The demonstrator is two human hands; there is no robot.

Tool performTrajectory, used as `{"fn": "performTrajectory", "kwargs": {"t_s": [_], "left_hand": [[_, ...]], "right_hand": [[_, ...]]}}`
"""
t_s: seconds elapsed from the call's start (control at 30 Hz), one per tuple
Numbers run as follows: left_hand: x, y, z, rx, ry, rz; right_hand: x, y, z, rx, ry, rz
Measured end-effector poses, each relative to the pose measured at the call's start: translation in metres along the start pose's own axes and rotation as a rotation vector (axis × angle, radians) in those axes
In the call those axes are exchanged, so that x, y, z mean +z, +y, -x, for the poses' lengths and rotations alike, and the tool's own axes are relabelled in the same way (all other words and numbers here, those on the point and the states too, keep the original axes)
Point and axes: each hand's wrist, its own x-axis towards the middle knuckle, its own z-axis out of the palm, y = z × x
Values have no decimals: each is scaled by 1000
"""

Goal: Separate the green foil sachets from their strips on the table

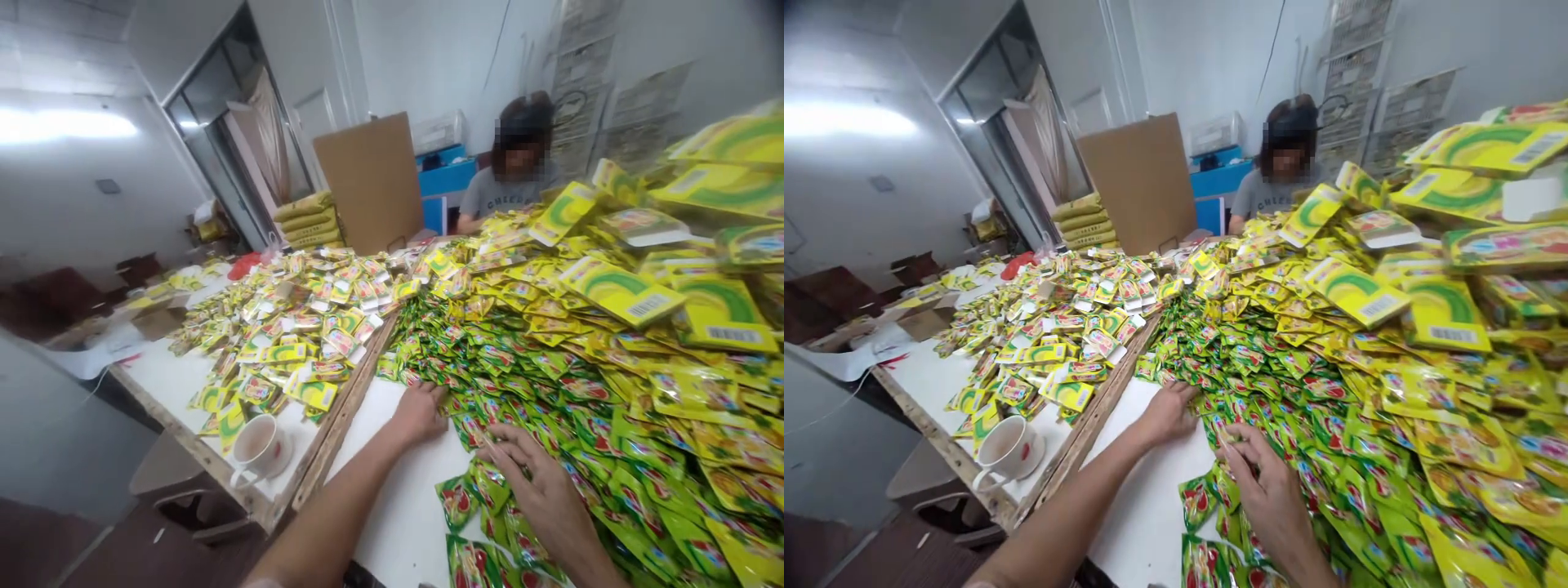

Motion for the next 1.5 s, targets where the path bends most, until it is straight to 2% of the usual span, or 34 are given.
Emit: {"fn": "performTrajectory", "kwargs": {"t_s": [0.03,0.1,0.2,0.3,0.37,0.4,0.47,0.53,0.67,0.77,0.9,1.03,1.13,1.33,1.43,1.5], "left_hand": [[8,-1,-3,-6,2,-6],[11,-6,-7,-24,8,2],[-2,-11,-6,-47,10,70],[-13,-6,12,-72,-9,179],[-14,4,29,-110,-91,397],[-13,11,38,-146,-155,584],[-11,25,52,-243,-263,956],[-8,38,61,-336,-276,1200],[-4,46,63,-505,-139,1397],[-4,44,58,-586,23,1414],[2,57,55,-519,213,1516],[12,78,54,-441,309,1637],[10,80,47,-464,232,1586],[-16,62,33,-514,-132,1351],[-23,58,30,-493,-277,1269],[-23,57,26,-474,-331,1203]], "right_hand": [[0,2,-1,5,-2,-4],[0,6,-3,15,3,-10],[0,8,-5,24,12,-27],[1,4,-5,-12,92,-47],[2,0,-5,-53,158,-18],[4,-2,-4,-63,168,8],[6,-3,-4,-60,75,76],[7,-3,-5,-5,29,139],[1,-1,-5,76,124,73],[-2,-1,-6,70,105,-111],[4,1,-5,74,79,-186],[6,5,-5,98,174,-118],[-1,3,-5,55,199,-53],[-11,-7,-3,-26,63,165],[-10,-9,-3,-72,79,225],[-10,-9,-3,-91,114,235]]}}
